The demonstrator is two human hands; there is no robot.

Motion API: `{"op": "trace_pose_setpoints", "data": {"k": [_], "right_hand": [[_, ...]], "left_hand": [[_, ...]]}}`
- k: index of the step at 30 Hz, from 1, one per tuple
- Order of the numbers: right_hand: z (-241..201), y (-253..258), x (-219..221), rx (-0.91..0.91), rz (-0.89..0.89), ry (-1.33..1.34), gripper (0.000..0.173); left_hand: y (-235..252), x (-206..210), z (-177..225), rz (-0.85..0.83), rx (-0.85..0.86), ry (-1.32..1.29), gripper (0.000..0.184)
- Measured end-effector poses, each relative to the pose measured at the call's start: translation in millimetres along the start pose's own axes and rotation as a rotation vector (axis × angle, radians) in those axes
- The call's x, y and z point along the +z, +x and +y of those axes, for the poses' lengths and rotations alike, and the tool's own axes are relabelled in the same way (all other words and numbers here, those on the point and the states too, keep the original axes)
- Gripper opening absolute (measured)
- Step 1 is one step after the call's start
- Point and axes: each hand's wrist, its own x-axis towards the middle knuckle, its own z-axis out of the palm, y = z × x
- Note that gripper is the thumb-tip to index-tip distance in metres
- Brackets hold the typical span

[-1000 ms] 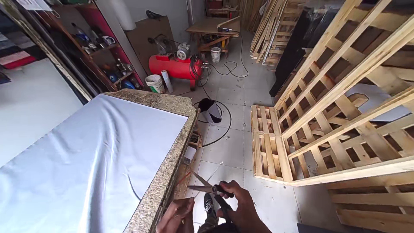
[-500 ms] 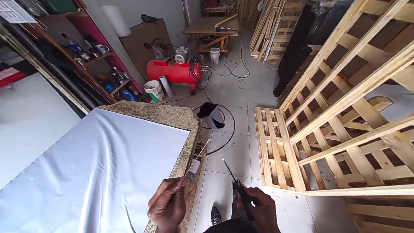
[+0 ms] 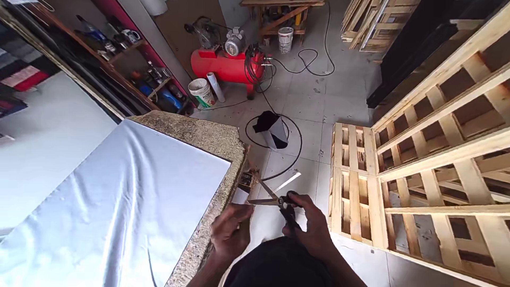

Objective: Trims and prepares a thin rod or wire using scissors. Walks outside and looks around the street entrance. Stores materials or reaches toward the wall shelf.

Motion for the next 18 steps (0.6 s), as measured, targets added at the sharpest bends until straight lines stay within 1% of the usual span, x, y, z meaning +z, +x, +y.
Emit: {"op": "trace_pose_setpoints", "data": {"k": [1,2,3,4,5,6,7,9,10,11,12,14,15,16,17,18], "right_hand": [[1.5,11.0,-9.2,-0.002,0.010,-0.005,0.061],[3.6,20.0,-20.4,0.001,0.047,0.010,0.051],[6.8,27.4,-32.8,0.009,0.084,0.037,0.041],[10.7,33.0,-45.7,0.024,0.114,0.065,0.034],[14.4,38.3,-58.8,0.045,0.134,0.087,0.033],[18.0,44.3,-70.9,0.060,0.139,0.089,0.035],[21.1,50.7,-80.9,0.066,0.117,0.068,0.042],[25.8,65.8,-92.0,0.059,0.021,-0.014,0.060],[27.7,72.4,-93.7,0.052,-0.002,-0.032,0.064],[28.8,77.1,-95.2,0.053,0.008,-0.023,0.061],[29.5,80.0,-98.3,0.067,0.049,0.014,0.052],[31.4,84.0,-109.3,0.085,0.125,0.097,0.032],[34.0,84.7,-115.5,0.096,0.147,0.130,0.028],[38.1,87.6,-120.8,0.112,0.164,0.149,0.028],[42.6,90.7,-124.6,0.129,0.166,0.147,0.032],[46.7,94.6,-126.1,0.141,0.151,0.119,0.039]], "left_hand": [[1.4,18.0,-2.5,-0.005,-0.010,-0.005,0.010],[8.8,29.8,-7.3,0.027,-0.026,0.004,0.009],[22.5,34.3,-14.4,0.077,-0.030,0.022,0.008],[38.5,34.7,-21.8,0.130,-0.021,0.046,0.008],[52.6,36.3,-28.1,0.176,-0.012,0.063,0.008],[62.5,41.4,-32.0,0.195,-0.004,0.066,0.008],[66.7,50.6,-33.0,0.168,-0.001,0.063,0.008],[62.5,82.1,-30.5,0.049,-0.019,0.003,0.008],[58.0,100.9,-28.2,-0.006,-0.034,-0.041,0.008],[54.9,116.9,-27.3,-0.032,-0.046,-0.078,0.007],[56.5,127.2,-29.0,-0.010,-0.063,-0.099,0.006],[75.7,124.8,-42.5,0.078,-0.074,-0.055,0.005],[87.5,117.8,-50.9,0.114,-0.065,-0.018,0.006],[98.2,112.9,-58.8,0.148,-0.047,0.006,0.006],[105.1,111.4,-63.5,0.157,-0.033,0.018,0.006],[108.3,114.3,-65.3,0.126,-0.025,0.013,0.006]]}}
